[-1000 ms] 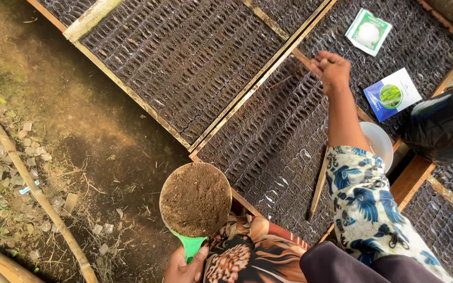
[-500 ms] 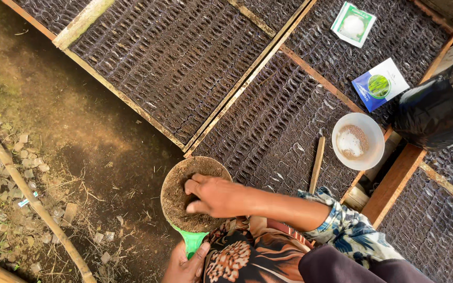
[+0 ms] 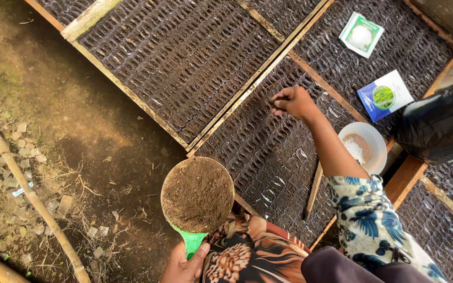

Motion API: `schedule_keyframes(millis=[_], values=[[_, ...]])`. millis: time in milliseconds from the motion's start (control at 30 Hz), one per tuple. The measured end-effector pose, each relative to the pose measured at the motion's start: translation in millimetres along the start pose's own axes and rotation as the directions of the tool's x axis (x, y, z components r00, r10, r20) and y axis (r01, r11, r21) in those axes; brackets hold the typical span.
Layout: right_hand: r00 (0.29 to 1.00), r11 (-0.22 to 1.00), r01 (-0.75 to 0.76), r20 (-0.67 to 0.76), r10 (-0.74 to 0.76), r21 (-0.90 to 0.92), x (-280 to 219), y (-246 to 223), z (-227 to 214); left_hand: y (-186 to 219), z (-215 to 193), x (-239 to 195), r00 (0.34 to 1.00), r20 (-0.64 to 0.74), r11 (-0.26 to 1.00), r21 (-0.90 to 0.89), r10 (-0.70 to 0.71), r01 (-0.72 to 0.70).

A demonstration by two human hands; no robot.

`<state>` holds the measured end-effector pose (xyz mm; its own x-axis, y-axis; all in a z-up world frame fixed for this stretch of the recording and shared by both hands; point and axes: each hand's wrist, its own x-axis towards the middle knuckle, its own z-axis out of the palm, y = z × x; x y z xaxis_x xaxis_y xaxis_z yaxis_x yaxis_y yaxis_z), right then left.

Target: The person scoops soil from a green scoop and spreads it over a seedbed. They then use a small stick to make holes in the soil and place seeds from a white bowl into the holes.

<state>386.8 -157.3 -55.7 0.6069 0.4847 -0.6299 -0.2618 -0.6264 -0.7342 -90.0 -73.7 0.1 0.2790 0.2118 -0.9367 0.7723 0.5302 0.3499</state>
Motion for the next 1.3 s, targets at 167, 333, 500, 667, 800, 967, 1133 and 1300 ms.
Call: schedule_keyframes(millis=[167, 333, 500, 667, 800, 967, 1133, 1300], values=[[0.957, 0.960, 0.064, -0.291, 0.019, 0.273, 85, 13, -37, 5, 4, 1, 0.996, -0.057, 0.996, -0.072, -0.063, 0.059], [0.926, 0.914, 0.125, -0.375, 0.032, 0.385, 109, 23, -48, -29, 1, 15, 0.995, -0.018, 0.979, -0.177, 0.094, -0.096], [0.957, 0.953, 0.024, -0.281, 0.066, 0.303, 125, 24, -38, -5, 5, 2, 0.999, -0.034, 0.994, -0.103, -0.035, 0.031], [0.986, 0.987, -0.026, -0.157, 0.051, 0.156, 111, 27, -33, 14, 8, -12, 0.988, -0.099, 0.993, 0.003, -0.114, 0.115], [0.999, 0.867, -0.034, 0.031, 0.022, 0.497, 76, 22, -20, 3, 6, -2, 0.999, 0.043, 0.992, -0.124, -0.027, 0.032], [0.974, 0.960, 0.105, -0.222, -0.047, 0.258, 46, 23, -11, 14, 13, -16, 1.000, 0.006, 0.983, -0.185, -0.007, 0.008], [0.940, 0.910, 0.329, 0.005, -0.341, 0.252, -103, -25, 63, 0, 11, -6, 0.999, 0.004, 0.967, -0.252, 0.035, -0.033], [0.758, 0.660, 0.585, 0.609, -0.236, -0.472, -196, -46, 188, -20, -4, 13, 0.989, 0.101, 0.987, -0.129, 0.109, -0.095]])
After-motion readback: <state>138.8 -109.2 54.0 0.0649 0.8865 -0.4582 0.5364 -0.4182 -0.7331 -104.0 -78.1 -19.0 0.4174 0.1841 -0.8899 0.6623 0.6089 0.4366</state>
